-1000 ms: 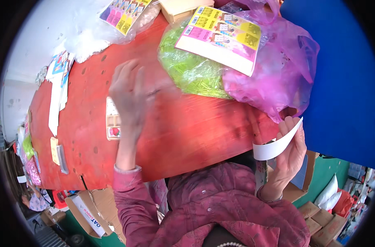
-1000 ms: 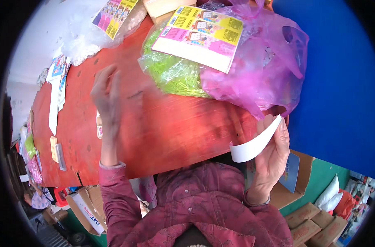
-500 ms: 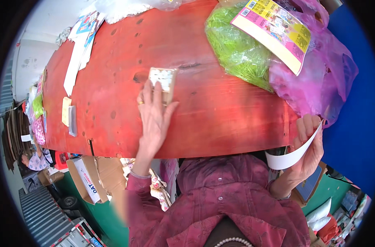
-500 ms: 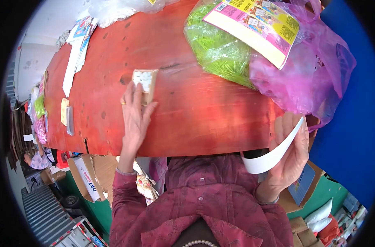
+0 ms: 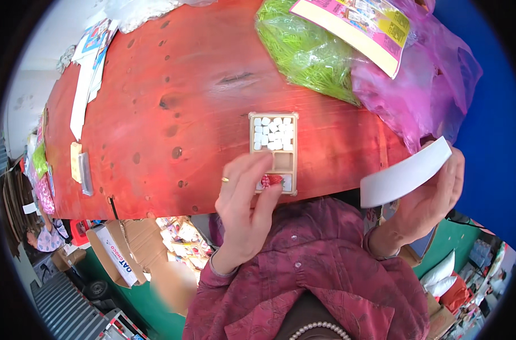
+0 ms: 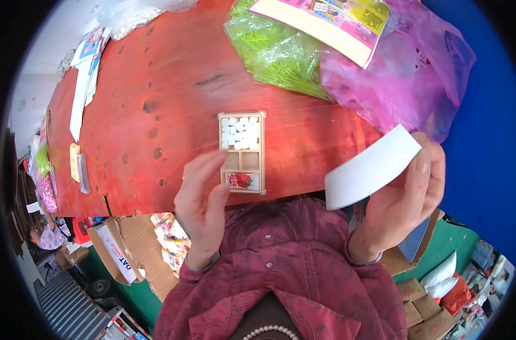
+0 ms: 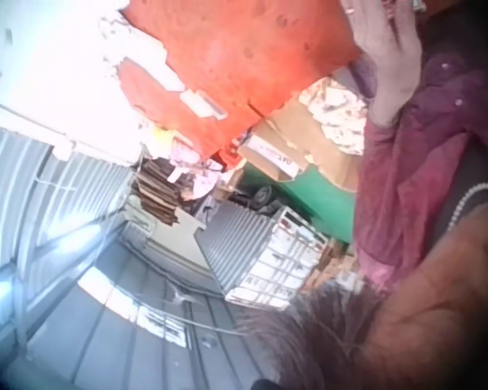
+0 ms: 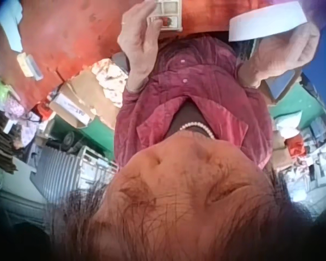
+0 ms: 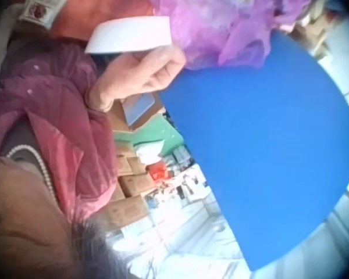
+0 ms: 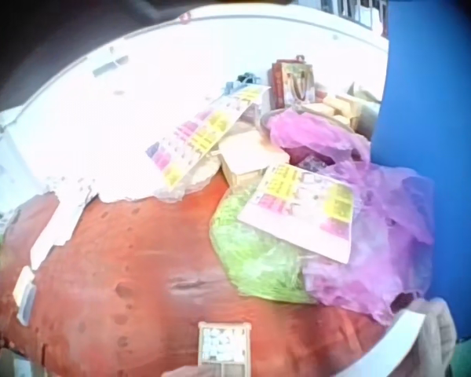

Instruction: The person is applying colorful wrap-around labels to small plastic trays filled with white objects.

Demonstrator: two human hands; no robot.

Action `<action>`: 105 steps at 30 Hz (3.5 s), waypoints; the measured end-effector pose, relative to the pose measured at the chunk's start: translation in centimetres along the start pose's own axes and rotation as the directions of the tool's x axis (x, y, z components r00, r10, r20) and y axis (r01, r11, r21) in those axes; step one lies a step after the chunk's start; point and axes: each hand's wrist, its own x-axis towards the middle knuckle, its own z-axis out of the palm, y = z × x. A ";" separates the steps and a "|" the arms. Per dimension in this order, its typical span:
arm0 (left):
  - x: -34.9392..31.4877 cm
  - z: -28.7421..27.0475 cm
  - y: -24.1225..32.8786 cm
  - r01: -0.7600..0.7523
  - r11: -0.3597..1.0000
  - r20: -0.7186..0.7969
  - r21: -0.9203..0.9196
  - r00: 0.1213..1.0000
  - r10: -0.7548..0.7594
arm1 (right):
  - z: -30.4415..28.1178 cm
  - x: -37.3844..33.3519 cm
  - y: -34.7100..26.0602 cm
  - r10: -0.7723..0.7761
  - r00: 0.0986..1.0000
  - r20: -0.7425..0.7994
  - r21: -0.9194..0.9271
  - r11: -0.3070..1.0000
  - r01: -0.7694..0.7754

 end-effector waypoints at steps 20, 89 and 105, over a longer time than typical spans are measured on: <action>-2.0 0.6 -0.5 0.250 0.092 0.195 -0.964 0.896 -0.398 | 3.6 -3.3 2.5 0.135 0.649 0.749 -0.563 0.646 0.516; -10.2 0.8 -3.9 0.276 0.396 -0.247 -0.876 0.450 -0.858 | 6.4 -9.5 7.3 0.615 0.482 0.624 -0.772 0.582 0.256; -7.7 0.3 -0.8 0.144 0.621 -0.474 -0.771 0.521 -0.710 | 5.4 -10.1 6.1 0.231 0.674 0.702 -0.493 0.840 0.226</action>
